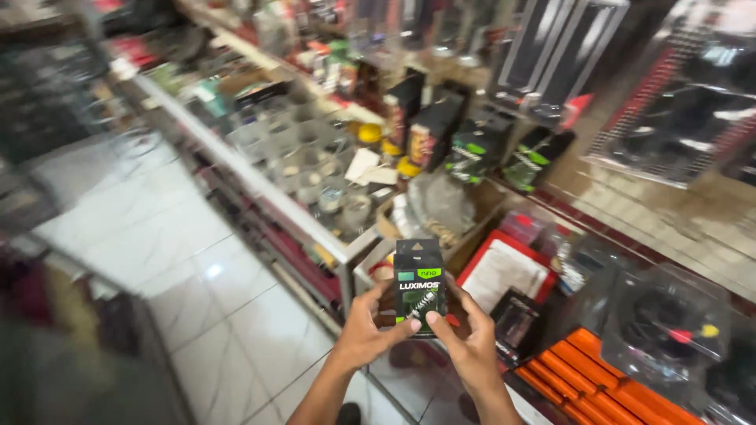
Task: The person repeatedly picks packaged mechanical parts from a wall display and places them on a glass counter. They handle multiple small items one by one, including yellow, blue, and black components, and arrange them in a row on the counter surface.
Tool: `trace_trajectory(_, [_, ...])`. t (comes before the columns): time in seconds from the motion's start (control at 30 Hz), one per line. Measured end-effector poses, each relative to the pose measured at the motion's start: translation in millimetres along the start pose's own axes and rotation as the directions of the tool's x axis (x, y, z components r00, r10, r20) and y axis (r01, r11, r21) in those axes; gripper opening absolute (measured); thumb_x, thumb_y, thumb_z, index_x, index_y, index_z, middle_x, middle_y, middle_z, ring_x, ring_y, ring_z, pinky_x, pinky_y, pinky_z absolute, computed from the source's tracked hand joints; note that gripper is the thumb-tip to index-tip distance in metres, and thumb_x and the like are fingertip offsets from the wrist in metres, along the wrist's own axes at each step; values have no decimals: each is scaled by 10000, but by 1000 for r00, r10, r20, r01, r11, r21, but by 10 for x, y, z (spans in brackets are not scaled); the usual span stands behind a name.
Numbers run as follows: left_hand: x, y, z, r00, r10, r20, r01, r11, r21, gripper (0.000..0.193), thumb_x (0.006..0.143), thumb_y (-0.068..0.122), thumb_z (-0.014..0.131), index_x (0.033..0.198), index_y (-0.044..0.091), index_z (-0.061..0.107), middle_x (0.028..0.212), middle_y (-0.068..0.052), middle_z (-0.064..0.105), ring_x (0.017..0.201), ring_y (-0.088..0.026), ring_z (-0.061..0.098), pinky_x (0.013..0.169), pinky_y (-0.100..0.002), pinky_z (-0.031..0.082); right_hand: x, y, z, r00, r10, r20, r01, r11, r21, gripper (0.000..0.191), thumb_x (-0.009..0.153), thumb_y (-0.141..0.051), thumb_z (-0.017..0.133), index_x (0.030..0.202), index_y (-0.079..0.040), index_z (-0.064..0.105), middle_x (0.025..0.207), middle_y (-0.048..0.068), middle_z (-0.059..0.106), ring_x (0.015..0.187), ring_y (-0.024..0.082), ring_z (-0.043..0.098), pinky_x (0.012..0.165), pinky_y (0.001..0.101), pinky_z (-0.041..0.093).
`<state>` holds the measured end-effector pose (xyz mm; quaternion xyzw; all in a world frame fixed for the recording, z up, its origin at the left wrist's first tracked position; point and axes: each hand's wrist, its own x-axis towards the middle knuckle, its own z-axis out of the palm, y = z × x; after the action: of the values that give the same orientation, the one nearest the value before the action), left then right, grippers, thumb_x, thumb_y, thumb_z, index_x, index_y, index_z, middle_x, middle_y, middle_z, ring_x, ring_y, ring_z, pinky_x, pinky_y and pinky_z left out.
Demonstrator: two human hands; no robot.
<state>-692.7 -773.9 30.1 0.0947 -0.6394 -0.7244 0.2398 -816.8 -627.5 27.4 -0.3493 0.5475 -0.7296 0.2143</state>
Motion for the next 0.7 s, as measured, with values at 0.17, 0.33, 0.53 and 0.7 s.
trace_trajectory(0.17, [-837,-70,110,962,6,-273,2,1000,30,916,765,81,863,1529,-2,364,1345,-145,672,1177,-239,681,933,-370,591,-416,213,104,970,139,200,-154,986,60,678,860,-49,736,1486,50,495,1239,136,693,1098,170,647,951,313,513])
trace_trajectory(0.33, [-1708,-4,234,863,-10,-506,13,1000,2,975,744,17,827,1577,70,324,1346,-183,645,1169,-277,667,896,-436,637,-801,327,352,853,228,470,-281,959,46,690,834,-57,743,1468,33,485,1292,110,674,1128,177,660,935,319,541])
trace_trajectory(0.53, [-2725,206,315,693,47,-720,4,998,69,994,747,-6,822,1590,129,312,1367,-182,636,1211,-269,668,937,-431,643,-1181,234,903,640,203,741,-269,963,-32,711,816,-97,762,1469,15,503,1282,133,701,1126,187,685,829,315,570])
trace_trajectory(0.7, [-3515,468,377,510,97,-855,-28,995,97,1014,710,-48,828,1572,133,325,1389,-180,628,1186,-291,663,927,-418,619,-1565,69,1525,432,159,888,-219,973,-67,720,812,-105,778,1468,-3,500,1298,120,673,1135,197,670,793,311,583])
